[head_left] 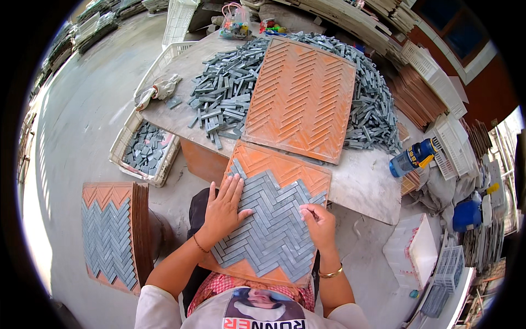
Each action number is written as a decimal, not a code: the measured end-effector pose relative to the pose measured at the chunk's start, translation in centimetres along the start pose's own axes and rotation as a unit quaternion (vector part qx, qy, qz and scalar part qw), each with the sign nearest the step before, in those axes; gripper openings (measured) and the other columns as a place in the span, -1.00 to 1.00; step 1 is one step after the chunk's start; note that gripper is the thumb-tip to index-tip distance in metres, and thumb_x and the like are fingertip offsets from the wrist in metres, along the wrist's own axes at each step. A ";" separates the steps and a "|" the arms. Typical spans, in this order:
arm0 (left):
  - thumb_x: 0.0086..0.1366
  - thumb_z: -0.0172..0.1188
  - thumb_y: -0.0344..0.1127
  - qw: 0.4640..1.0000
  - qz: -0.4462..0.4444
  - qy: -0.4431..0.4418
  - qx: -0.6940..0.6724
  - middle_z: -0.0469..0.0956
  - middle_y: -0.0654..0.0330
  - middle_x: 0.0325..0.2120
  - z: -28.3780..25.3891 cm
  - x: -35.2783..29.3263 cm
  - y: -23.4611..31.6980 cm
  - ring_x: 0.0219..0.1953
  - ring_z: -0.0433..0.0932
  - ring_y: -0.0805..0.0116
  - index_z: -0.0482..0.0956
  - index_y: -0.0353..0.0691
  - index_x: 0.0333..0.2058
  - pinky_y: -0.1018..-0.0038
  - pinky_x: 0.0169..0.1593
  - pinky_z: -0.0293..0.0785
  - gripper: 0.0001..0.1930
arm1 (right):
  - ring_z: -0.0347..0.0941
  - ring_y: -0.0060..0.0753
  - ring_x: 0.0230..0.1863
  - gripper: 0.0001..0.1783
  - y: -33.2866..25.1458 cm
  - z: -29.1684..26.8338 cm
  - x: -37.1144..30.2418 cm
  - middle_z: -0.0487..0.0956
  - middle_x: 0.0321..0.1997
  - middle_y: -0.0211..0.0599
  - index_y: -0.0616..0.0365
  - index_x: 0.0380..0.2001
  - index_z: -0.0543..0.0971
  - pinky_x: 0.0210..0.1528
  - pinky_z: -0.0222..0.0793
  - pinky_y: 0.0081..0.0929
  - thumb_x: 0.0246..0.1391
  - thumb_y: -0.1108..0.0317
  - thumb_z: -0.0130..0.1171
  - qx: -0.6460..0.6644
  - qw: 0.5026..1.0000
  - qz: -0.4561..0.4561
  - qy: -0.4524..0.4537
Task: The person arranges small rectangular tiles onto a board to form a herringbone pattern. They pick tiles from a pile, place them one by one, and occasionally adjust the alignment. The person completes one board and then begins working on a second board.
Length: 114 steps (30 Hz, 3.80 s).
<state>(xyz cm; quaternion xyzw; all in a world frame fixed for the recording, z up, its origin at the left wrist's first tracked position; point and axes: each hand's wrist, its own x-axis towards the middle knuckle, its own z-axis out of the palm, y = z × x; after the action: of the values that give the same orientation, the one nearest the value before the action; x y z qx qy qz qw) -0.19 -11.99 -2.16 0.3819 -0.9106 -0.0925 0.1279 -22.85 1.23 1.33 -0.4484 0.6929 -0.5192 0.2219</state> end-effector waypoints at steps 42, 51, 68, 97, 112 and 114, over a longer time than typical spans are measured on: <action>0.16 0.09 0.22 0.995 0.088 0.034 -0.015 0.13 -0.06 0.28 3.0 6.2 4.6 0.36 0.03 0.08 0.16 -0.39 0.23 0.12 0.36 -0.12 -0.13 | 0.48 -0.62 -0.46 -0.89 1.7 -4.6 -2.9 0.59 -0.41 -0.32 0.33 -0.33 0.61 -0.40 0.37 -0.67 0.11 0.50 0.14 -0.035 0.994 -0.003 0.107; 0.14 0.10 0.24 0.993 0.110 -0.027 -0.033 0.07 -0.07 0.30 2.0 3.8 6.4 0.37 -0.01 0.05 0.08 -0.42 0.26 0.11 0.36 -0.12 -0.06 | 0.48 -0.50 -0.51 -0.91 1.2 -3.3 -2.0 0.60 -0.44 -0.23 0.25 -0.36 0.62 -0.43 0.36 -0.60 0.03 0.50 0.21 -0.044 0.993 -0.021 0.108; 0.13 0.06 0.29 0.982 0.181 -0.058 -0.005 0.09 -0.11 0.30 2.0 0.7 8.5 0.36 0.01 0.00 0.12 -0.44 0.25 0.08 0.35 -0.10 -0.04 | -0.04 -0.03 0.42 -0.17 5.7 -3.3 -0.3 0.12 0.39 -0.01 0.30 0.27 0.16 0.35 -0.06 0.07 0.13 -0.09 0.03 -0.401 0.900 -0.138 -0.102; 0.09 0.08 0.21 0.975 0.158 0.110 -0.107 0.24 0.00 0.24 10.9 -4.8 10.3 0.29 0.17 0.10 0.31 -0.31 0.14 0.00 0.34 -0.07 -0.21 | -0.16 0.22 0.42 -0.33 9.2 -6.7 2.4 0.00 0.37 0.35 0.49 0.28 0.05 0.44 -0.32 -0.08 0.20 0.35 -0.08 -0.395 0.873 -0.144 -0.247; 0.22 0.06 0.12 0.978 0.043 0.011 -0.203 -0.02 0.03 0.34 -0.7 -6.6 4.5 0.41 -0.14 0.16 0.00 -0.32 0.31 0.04 0.37 -0.18 -0.15 | -0.16 0.20 0.43 -0.34 12.0 -6.6 2.4 -0.01 0.38 0.33 0.49 0.28 0.03 0.45 -0.32 -0.11 0.18 0.40 -0.12 -0.411 0.868 -0.191 -0.200; 0.23 0.06 0.11 0.982 0.007 0.046 -0.182 -0.01 0.06 0.34 -0.9 -6.7 2.9 0.42 -0.14 0.18 0.00 -0.28 0.31 0.01 0.36 -0.15 -0.16 | -0.17 0.20 0.43 -0.35 11.5 -6.3 2.2 -0.01 0.38 0.32 0.49 0.29 0.02 0.45 -0.33 -0.11 0.18 0.41 -0.13 -0.420 0.865 -0.188 -0.200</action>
<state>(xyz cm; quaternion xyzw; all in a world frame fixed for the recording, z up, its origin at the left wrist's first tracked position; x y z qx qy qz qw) 2.61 -5.22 -1.58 0.3502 -0.8742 -0.2378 0.2380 -33.31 3.34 -6.58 -0.7151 0.6887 -0.1105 0.0446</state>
